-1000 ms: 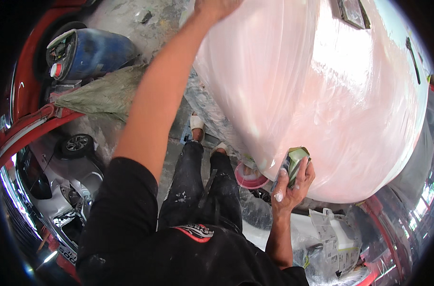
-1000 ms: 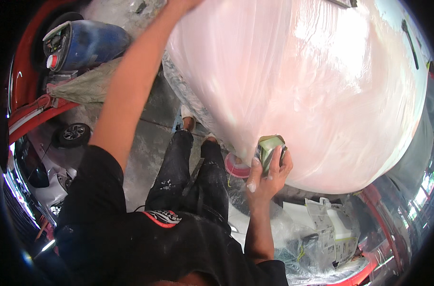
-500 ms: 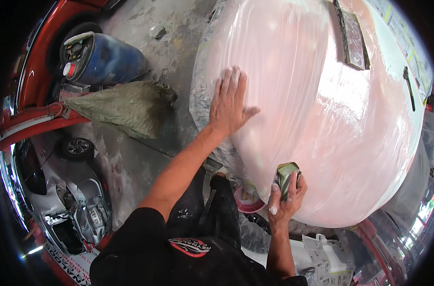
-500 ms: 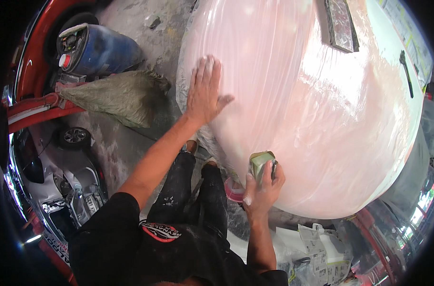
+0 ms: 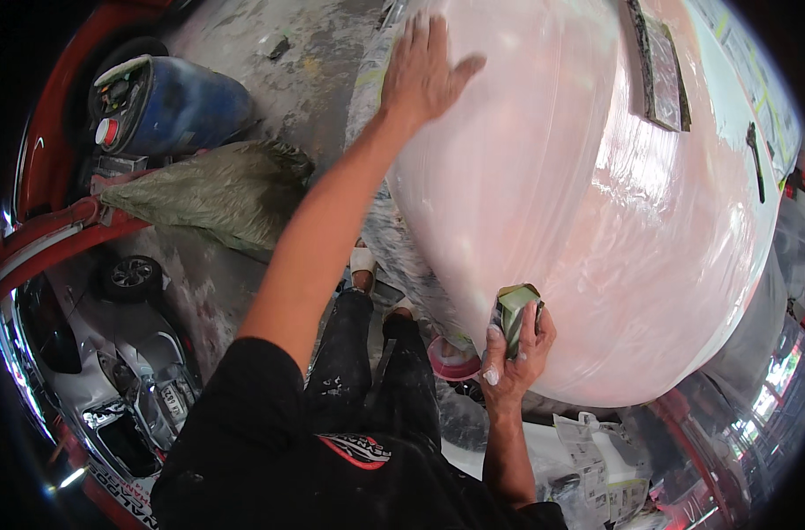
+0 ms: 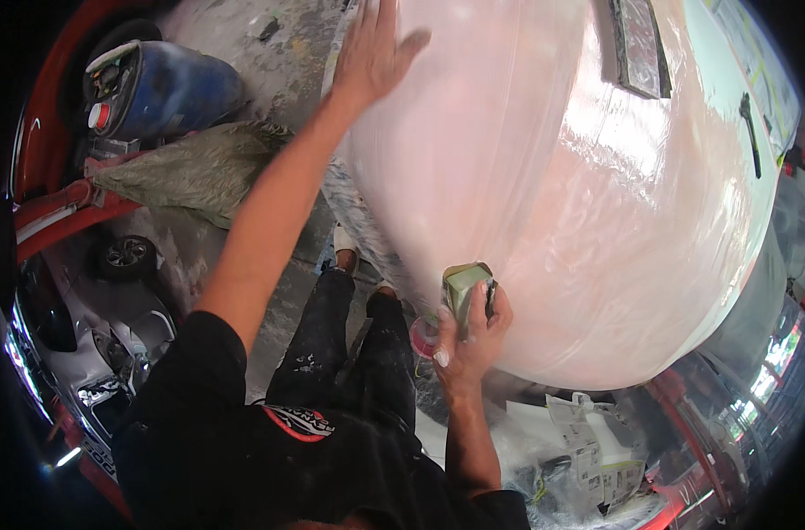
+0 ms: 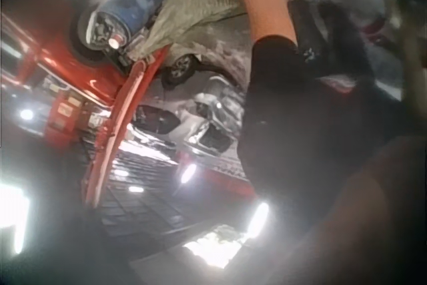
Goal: The person sands a large, curved, light-pink car part using a sanding block. They work methodically across the surface, using one hand to sand and the other to feel for smoothness.
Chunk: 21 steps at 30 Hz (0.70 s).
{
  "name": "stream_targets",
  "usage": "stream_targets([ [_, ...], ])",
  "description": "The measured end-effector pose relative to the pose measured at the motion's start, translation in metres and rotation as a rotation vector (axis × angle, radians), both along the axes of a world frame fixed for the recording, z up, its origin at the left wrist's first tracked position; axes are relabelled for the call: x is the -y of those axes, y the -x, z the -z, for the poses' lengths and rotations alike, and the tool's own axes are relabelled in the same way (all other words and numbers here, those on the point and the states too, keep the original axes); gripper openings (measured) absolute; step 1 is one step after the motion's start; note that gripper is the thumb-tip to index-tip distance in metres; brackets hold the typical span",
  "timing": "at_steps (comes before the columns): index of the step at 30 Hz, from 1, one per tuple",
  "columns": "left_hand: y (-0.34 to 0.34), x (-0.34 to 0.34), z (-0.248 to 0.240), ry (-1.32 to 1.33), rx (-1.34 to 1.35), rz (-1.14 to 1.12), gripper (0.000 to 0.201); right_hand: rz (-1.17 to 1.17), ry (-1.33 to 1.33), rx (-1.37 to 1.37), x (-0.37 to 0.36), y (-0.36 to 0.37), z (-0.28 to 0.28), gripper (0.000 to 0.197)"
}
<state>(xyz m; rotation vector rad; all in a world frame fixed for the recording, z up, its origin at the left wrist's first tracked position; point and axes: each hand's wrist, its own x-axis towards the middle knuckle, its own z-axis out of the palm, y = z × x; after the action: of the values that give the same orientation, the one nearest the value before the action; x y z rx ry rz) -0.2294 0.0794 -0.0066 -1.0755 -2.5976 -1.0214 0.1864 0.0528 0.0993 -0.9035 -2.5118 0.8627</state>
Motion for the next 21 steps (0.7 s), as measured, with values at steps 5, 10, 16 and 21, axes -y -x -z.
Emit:
stream_targets([
  [5,-0.094,0.073,0.008,-0.021,0.016,0.006,0.103,-0.105,-0.047,-0.001,-0.004,0.027,-0.008,0.066],
  [10,-0.152,0.099,0.014,-0.002,0.082,-0.027,0.106,-0.173,-0.030,-0.018,-0.006,0.050,-0.008,0.072],
  [16,-0.141,0.092,0.013,0.068,0.037,0.019,0.109,-0.133,0.021,-0.033,-0.006,0.048,0.000,0.068],
  [21,-0.028,0.023,-0.008,-0.064,-0.037,0.029,0.108,-0.109,0.017,-0.004,-0.004,0.047,0.005,0.068],
])
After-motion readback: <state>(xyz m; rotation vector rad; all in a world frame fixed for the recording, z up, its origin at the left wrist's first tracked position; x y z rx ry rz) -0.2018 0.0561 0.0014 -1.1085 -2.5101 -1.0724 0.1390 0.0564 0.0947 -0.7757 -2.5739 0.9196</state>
